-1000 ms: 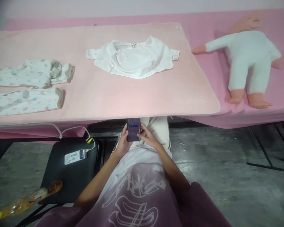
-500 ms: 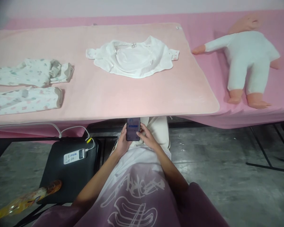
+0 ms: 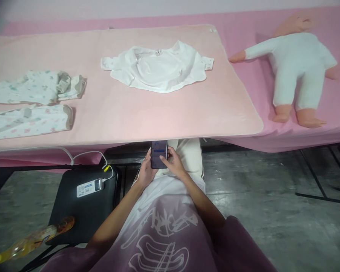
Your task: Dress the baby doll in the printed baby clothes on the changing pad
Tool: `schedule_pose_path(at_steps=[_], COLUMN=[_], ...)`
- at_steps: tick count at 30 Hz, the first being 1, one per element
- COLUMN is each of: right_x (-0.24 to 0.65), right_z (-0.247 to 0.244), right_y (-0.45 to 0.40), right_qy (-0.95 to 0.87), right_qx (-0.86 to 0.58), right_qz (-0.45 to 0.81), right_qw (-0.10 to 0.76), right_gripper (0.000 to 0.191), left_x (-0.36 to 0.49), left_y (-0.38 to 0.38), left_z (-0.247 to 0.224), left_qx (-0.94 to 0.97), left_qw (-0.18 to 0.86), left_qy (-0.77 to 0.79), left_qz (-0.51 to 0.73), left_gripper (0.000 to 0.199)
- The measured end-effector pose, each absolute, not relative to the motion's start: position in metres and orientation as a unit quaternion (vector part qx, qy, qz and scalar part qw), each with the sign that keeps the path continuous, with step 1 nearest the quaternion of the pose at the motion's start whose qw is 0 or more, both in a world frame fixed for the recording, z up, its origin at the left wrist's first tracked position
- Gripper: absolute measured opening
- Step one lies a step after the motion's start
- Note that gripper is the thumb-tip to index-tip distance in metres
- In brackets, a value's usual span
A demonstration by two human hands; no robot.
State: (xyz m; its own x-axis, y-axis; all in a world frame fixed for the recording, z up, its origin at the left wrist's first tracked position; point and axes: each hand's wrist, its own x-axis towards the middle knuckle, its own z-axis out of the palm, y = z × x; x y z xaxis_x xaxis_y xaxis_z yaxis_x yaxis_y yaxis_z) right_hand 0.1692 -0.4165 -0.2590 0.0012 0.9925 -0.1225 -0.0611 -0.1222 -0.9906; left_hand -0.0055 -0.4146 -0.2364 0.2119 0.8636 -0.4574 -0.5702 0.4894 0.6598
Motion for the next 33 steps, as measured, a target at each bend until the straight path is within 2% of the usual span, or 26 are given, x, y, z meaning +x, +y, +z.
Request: schedule_pose_path(at_steps=[6, 14, 19, 23, 29, 33], right_x=[0.177, 0.178, 0.182, 0.185, 0.185, 0.185], right_z=[-0.257, -0.259, -0.261, -0.261, -0.26, -0.261], right_y=[-0.421, -0.424, -0.425, -0.425, -0.425, -0.425], right_qy=[-0.472, -0.498, -0.466, -0.451, -0.464, -0.473], right_qx=[-0.498, -0.495, -0.479, -0.467, -0.464, -0.462], right_qz=[0.557, 0.556, 0.595, 0.609, 0.604, 0.595], right_qw=[0.468, 0.445, 0.446, 0.456, 0.452, 0.457], right_gripper=[0.065, 0.089, 0.078, 0.072, 0.072, 0.076], left_x=[-0.001, -0.005, -0.009, -0.008, -0.002, -0.001], left_y=[-0.413, -0.415, -0.42, -0.418, -0.414, -0.414], left_z=[-0.236, -0.235, -0.232, -0.237, -0.245, -0.243], left_qx=[0.191, 0.193, 0.212, 0.19, 0.184, 0.188], left_qw=[0.746, 0.762, 0.756, 0.764, 0.734, 0.737], left_qy=[0.425, 0.401, 0.419, 0.407, 0.438, 0.43], left_qz=[0.475, 0.471, 0.455, 0.463, 0.486, 0.487], left_gripper=[0.063, 0.067, 0.076, 0.073, 0.061, 0.064])
